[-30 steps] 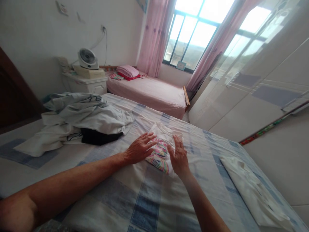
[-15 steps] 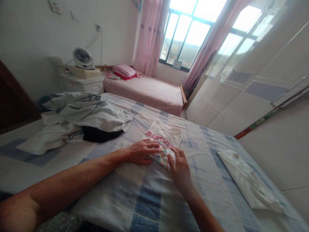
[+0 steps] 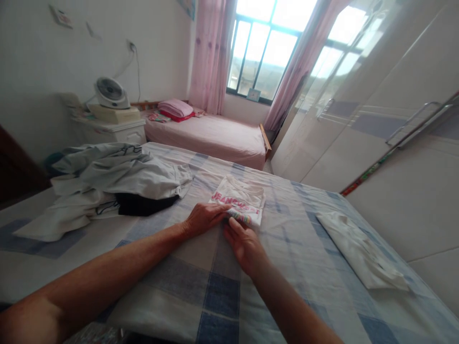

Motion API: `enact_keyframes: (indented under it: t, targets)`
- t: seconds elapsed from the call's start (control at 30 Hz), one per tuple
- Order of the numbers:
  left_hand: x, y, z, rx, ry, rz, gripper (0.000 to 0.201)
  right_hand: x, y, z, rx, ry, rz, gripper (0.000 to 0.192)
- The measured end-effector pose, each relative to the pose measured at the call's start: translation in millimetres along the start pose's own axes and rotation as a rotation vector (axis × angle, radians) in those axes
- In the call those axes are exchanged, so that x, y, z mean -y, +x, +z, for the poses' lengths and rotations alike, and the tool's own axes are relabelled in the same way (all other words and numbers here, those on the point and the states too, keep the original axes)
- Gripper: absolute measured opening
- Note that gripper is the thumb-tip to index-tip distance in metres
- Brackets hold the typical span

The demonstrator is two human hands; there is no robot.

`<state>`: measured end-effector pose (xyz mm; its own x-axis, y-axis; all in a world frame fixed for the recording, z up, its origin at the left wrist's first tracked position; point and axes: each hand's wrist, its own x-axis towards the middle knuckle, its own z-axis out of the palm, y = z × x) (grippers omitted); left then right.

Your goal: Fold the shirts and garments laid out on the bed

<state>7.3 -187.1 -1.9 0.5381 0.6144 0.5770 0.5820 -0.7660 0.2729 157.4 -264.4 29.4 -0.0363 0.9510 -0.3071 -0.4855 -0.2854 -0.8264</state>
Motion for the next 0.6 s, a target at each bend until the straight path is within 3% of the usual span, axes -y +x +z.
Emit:
enact_keyframes:
  t: [0.1,0.17,0.27,0.4,0.5,0.6]
  targets:
    - [1,-1,-1.2,0.017,0.011,0.12,0.034,-6,23,12,-0.026,0.053,-0.097,0.02]
    - [1,-1,-2.7,0.024,-0.003,0.17,0.034,-9,35,14,-0.109,0.069,-0.171,0.016]
    - [0,-2,-5.9,-0.026,-0.04,0.108,0.035,1,41,7,-0.284,0.088,-0.307,0.015]
    - [7,-2,-6.3,-0.063,0.019,-0.081,0.037,46,17,-15,-0.301,0.073,-0.461,0.017]
    - [14,-2,-0.7,0.034,0.102,-0.148,0.039,92,-11,-37,-0.248,0.013,-0.571,0.014]
    - [20,-2,6.5,0.141,0.171,-0.136,0.041,133,-25,-64,-0.299,-0.034,-0.646,0.01]
